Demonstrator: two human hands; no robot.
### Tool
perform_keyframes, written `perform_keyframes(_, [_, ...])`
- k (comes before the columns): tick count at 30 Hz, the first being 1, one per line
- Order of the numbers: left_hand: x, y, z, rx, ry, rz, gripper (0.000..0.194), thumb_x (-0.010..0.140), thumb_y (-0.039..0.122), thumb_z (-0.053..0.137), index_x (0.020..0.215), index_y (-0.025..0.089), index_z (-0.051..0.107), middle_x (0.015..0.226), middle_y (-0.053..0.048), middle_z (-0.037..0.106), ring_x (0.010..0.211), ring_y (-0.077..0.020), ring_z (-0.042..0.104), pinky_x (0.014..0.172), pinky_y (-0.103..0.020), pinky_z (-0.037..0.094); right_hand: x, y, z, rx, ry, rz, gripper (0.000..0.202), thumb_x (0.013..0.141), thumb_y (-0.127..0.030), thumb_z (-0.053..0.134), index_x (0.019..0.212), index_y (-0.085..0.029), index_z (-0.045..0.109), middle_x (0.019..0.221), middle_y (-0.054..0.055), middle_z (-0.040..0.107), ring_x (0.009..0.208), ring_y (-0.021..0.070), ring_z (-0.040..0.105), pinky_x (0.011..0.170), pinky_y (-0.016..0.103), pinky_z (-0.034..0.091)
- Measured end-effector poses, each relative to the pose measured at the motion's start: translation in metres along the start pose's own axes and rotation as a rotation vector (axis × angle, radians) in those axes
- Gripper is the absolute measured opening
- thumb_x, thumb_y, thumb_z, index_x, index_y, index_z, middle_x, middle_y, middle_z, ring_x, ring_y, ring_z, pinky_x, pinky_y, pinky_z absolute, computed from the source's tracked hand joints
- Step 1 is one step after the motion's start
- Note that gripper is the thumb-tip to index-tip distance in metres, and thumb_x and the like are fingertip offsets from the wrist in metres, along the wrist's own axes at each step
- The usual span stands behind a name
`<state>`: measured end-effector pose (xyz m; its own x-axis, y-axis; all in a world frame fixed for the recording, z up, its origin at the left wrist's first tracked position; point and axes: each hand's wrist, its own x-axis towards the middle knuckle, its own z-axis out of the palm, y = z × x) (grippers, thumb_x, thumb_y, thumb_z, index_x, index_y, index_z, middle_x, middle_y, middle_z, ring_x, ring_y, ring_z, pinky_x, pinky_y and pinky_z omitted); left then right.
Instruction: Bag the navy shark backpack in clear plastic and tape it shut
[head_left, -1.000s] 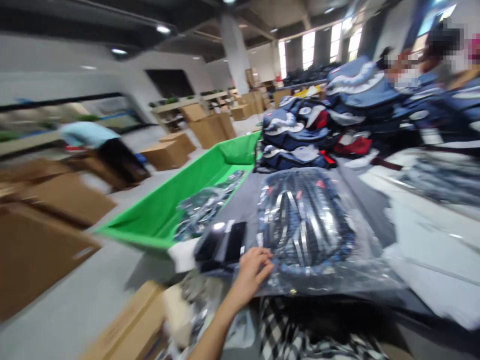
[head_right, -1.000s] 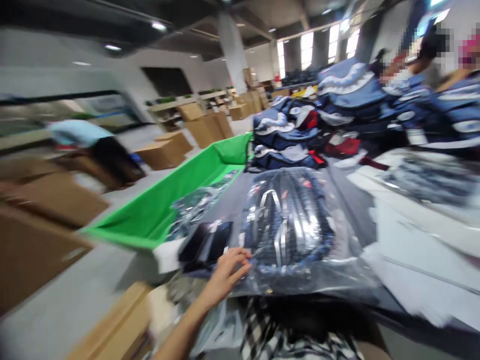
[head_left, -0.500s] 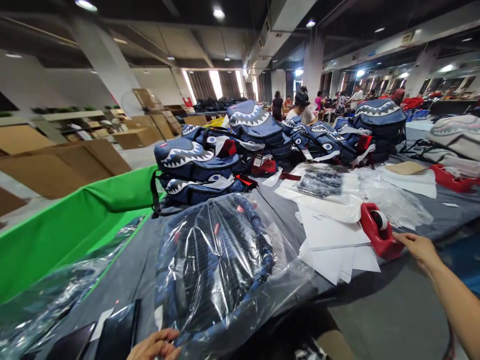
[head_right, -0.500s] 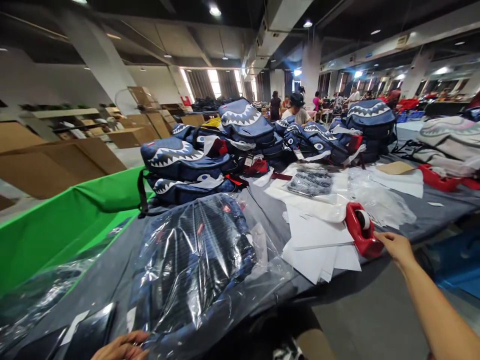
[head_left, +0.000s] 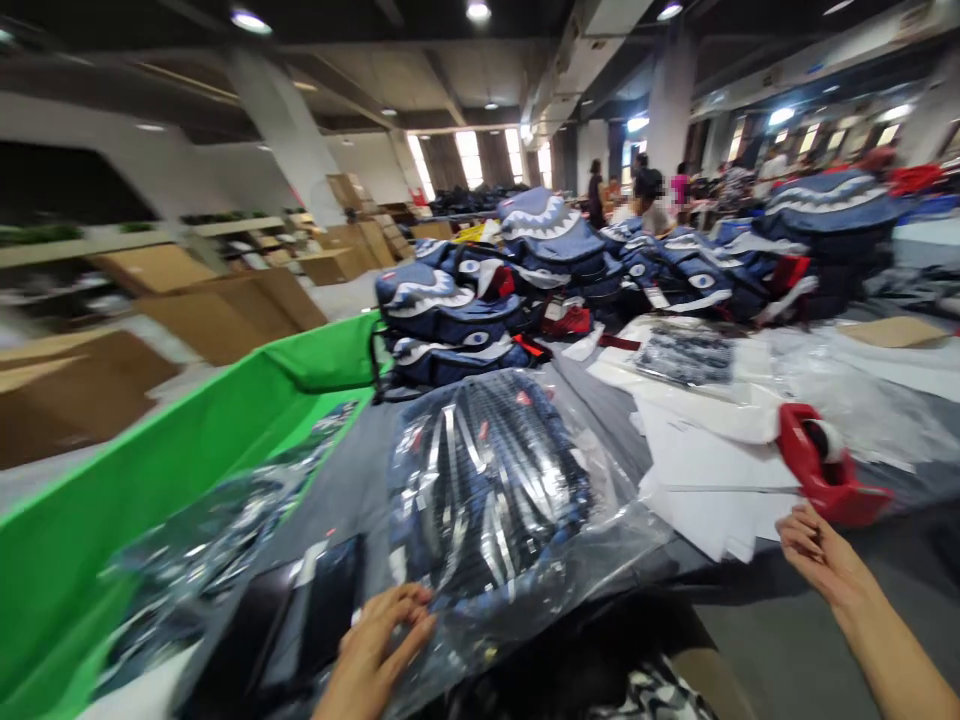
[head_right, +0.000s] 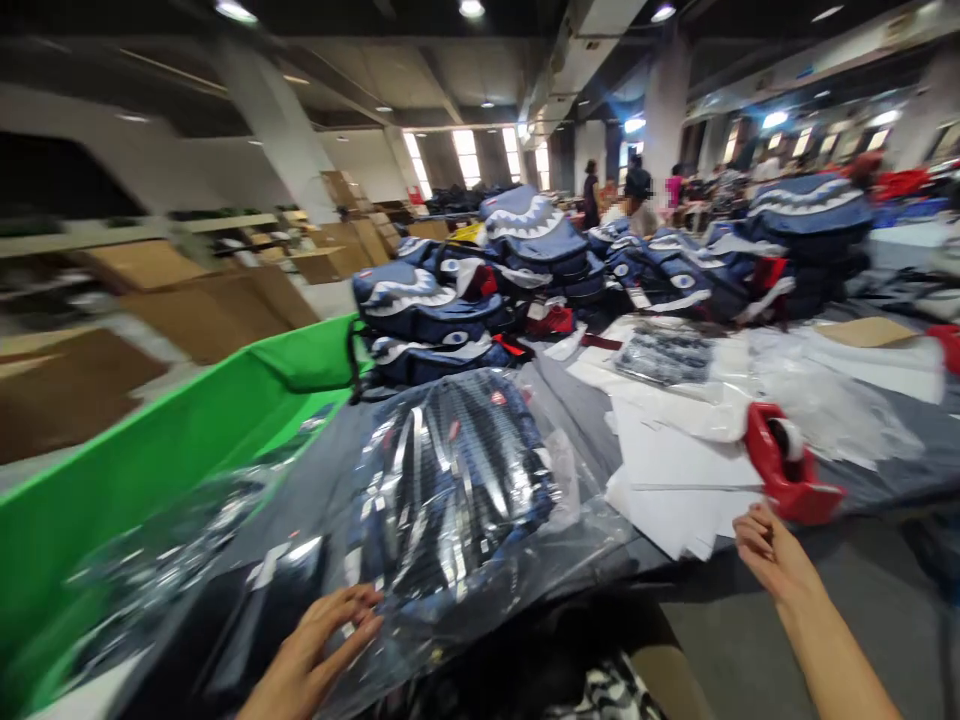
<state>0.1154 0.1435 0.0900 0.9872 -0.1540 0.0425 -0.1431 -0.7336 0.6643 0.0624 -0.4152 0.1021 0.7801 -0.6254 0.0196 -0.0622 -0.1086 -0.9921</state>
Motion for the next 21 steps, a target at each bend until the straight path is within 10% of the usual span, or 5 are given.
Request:
perform_keyframes(5, [-0.006, 0.035, -0.002, -0.056, 0.027, -0.032, 0.013, 0.085, 0.031, 0.068, 0.076, 0.022, 0.066, 0.108, -0.006, 0.074, 0.111, -0.0241, 0.063, 0.103, -0.042, 0.045, -0.047, -0.048, 0.129, 0.093, -0.837, 0.021, 0.049, 0.088, -0.067, 0.060, 0.071, -0.023, 0.046, 0.056, -0.005, 0.030, 0.048, 0.0100, 0.024, 0.042, 0.024, 0.029])
perform_keyframes(10, [0.004, 0.037, -0.001, -0.002, -0.047, -0.121, 0.014, 0.084, 0.020, 0.073, 0.073, 0.020, 0.063, 0.112, -0.002, 0.072, 0.114, -0.0234, 0.057, 0.102, -0.041, 0.037, -0.090, -0.103, 0.276, -0.522, -1.659, -0.667, 0.040, 0.094, -0.056, 0.049, 0.074, -0.021, 0.052, 0.066, 0.000, 0.052, 0.063, 0.0154, 0.047, 0.060, 0.027, 0.036])
perform_keyframes(15, [0.003, 0.038, 0.002, -0.017, -0.037, -0.107, 0.020, 0.085, 0.018, 0.072, 0.070, 0.019, 0.059, 0.111, -0.001, 0.071, 0.113, -0.0236, 0.056, 0.098, -0.039, 0.035, -0.102, -0.102, 0.367, -0.949, -1.673, -0.796, 0.019, 0.079, -0.026, 0.068, 0.082, -0.023, 0.049, 0.057, -0.004, 0.055, 0.056, 0.0171, 0.055, 0.058, 0.027, 0.036])
perform_keyframes(21, [0.003, 0.032, 0.001, -0.046, -0.048, -0.083, 0.022, 0.086, 0.019, 0.073, 0.071, 0.019, 0.058, 0.112, -0.001, 0.071, 0.114, -0.0230, 0.056, 0.098, -0.040, 0.034, -0.079, -0.110, 0.360, -0.885, -1.485, -0.849, 0.024, 0.085, -0.037, 0.061, 0.080, -0.023, 0.042, 0.067, 0.000, 0.058, 0.063, 0.0183, 0.056, 0.060, 0.028, 0.035])
